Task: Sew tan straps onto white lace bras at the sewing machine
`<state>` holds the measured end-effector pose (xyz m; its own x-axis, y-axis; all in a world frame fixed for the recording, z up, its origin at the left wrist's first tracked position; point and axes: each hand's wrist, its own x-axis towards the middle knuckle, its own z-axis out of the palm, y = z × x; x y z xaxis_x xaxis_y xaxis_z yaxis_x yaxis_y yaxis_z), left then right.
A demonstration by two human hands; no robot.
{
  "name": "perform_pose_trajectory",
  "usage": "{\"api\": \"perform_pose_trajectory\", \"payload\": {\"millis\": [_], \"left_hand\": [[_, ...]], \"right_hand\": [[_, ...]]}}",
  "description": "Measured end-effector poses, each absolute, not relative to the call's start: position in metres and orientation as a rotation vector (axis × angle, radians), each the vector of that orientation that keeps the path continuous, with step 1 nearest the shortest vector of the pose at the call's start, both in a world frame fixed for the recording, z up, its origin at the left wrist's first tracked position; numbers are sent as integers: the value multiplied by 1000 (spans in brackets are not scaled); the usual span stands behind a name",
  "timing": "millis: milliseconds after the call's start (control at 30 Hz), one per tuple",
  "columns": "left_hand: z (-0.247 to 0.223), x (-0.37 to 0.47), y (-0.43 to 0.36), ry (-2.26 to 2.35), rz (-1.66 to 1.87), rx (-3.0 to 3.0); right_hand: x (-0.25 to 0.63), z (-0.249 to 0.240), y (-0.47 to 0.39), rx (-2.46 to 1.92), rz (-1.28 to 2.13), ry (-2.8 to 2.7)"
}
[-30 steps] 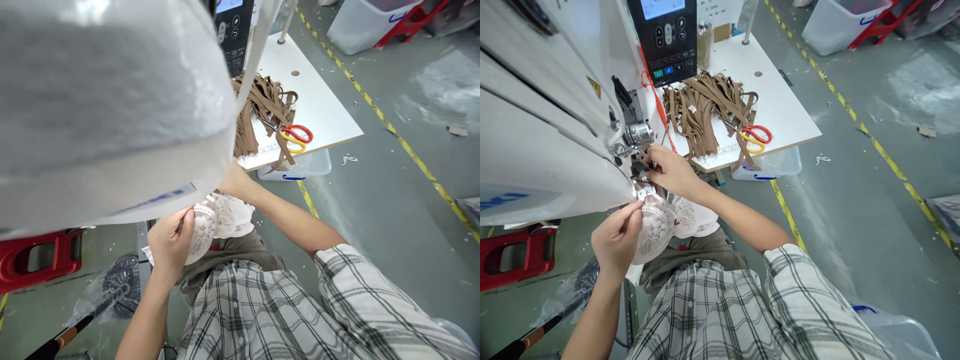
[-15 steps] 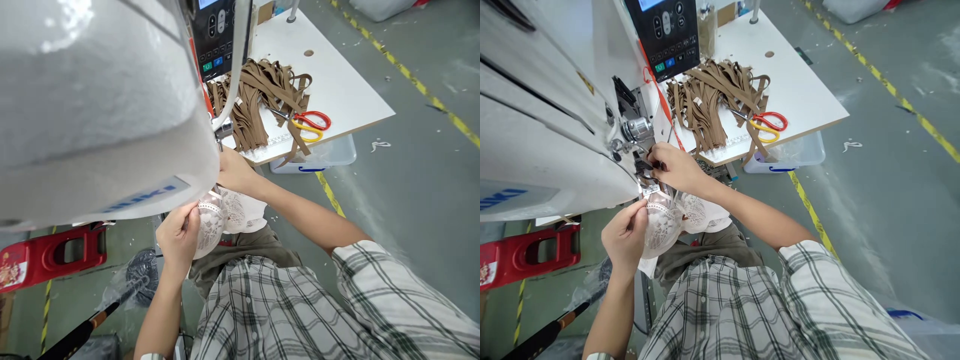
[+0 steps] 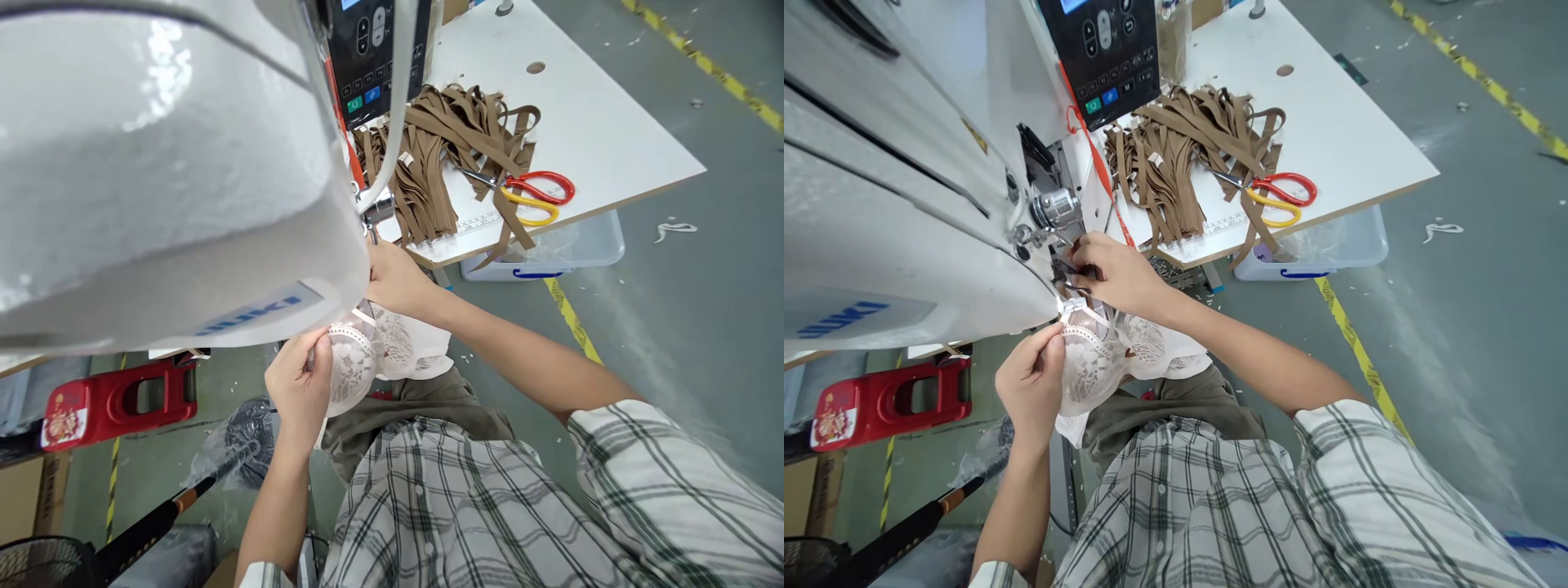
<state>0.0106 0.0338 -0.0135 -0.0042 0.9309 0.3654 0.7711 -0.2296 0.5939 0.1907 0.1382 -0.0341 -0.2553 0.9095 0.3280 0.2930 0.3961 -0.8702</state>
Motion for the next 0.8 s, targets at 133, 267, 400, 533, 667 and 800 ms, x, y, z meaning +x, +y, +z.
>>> {"api": "perform_pose_trajectory", "payload": {"millis": [133,267,400,533,667,800], "left_hand": [[-13,9,33,1779,1071,2038],[-14,7,33,1767,1058,2031],[-15,5,33,1786,1045,2021],[-14,1,31,1827,985,2022],[-19,-11,24,1831,860,2153],[-35,-25,14,1690,1083,2553]], "right_hand": [[190,-34,135,-1028,877,-1756],[188,-36,135,-1037,893,-1708],[185,-40,134,-1035,915,-1672],[186,-49,110,-1069,1017,-1490],[193,-62,52,-1074,1001,-1339],[195,-73,-11,-845,1082,-1398]]}}
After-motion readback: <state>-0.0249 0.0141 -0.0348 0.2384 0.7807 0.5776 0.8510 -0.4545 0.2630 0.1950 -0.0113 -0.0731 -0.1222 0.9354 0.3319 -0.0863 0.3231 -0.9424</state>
